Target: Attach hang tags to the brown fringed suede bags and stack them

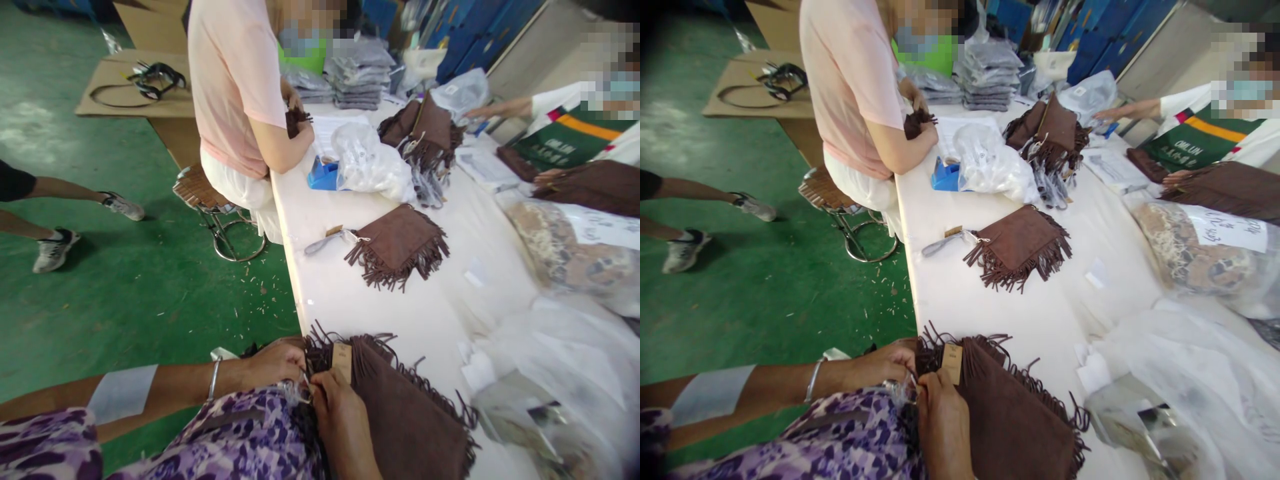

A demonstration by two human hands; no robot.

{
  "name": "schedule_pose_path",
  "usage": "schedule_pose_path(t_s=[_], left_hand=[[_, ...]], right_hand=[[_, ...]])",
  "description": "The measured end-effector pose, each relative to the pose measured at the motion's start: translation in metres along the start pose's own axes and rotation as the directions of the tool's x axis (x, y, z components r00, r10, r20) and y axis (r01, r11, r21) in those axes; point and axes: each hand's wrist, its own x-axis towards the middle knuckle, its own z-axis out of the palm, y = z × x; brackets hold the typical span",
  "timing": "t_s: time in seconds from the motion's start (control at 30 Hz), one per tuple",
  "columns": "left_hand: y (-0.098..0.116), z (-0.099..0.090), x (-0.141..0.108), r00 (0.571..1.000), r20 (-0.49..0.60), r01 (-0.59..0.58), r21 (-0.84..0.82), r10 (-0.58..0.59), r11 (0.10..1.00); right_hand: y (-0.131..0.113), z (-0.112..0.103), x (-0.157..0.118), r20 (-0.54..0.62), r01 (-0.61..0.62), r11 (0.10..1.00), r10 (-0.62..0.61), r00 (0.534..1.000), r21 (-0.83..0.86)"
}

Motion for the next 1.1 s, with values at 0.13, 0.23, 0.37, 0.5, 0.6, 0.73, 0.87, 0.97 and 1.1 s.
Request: schedule_pose_path(t_s=[0.13, 0.23, 0.37, 0.5, 0.6, 0.73, 0.87, 0.97, 1.1], left_hand=[[-0.003, 0.001, 0.001, 0.999, 0.025, -0.034, 0.009, 0.034, 0.999], [-0.003, 0.003, -0.001, 0.999, 0.008, -0.046, 0.015, 0.045, 0.999], [0.007, 0.004, -0.014, 0.973, -0.188, -0.075, 0.301, 0.136, 0.951], [0.021, 0.009, -0.030, 0.915, -0.212, -0.188, 0.528, 0.343, 0.828], [0.026, 0.014, -0.033, 0.899, -0.127, -0.270, 0.595, 0.420, 0.757], [0.027, 0.020, -0.031, 0.869, -0.049, -0.315, 0.713, 0.492, 0.627], [0.025, 0.022, -0.026, 0.866, 0.010, -0.338, 0.748, 0.499, 0.571], [0.022, 0.021, -0.021, 0.882, 0.049, -0.358, 0.716, 0.468, 0.599], [0.022, 0.015, -0.016, 0.893, 0.138, -0.383, 0.732, 0.428, 0.564]], right_hand=[[0.000, 0.001, 0.002, 0.019, 0.009, 1.000, -0.009, 1.000, -0.015], [0.002, 0.000, 0.000, -0.009, 0.000, 0.999, 0.000, 1.000, 0.046], [0.005, -0.002, -0.003, -0.030, -0.045, 0.976, 0.053, 0.998, 0.215], [0.007, -0.002, -0.004, -0.022, -0.082, 0.938, 0.095, 0.995, 0.338], [0.007, -0.002, -0.004, -0.020, -0.097, 0.928, 0.112, 0.993, 0.360], [0.004, -0.005, -0.006, -0.028, -0.109, 0.910, 0.131, 0.991, 0.399], [0.002, -0.007, -0.008, -0.028, -0.108, 0.902, 0.132, 0.991, 0.417], [0.002, -0.007, -0.011, -0.037, -0.104, 0.921, 0.127, 0.991, 0.375], [0.000, -0.010, -0.016, -0.038, -0.104, 0.955, 0.119, 0.992, 0.277]])
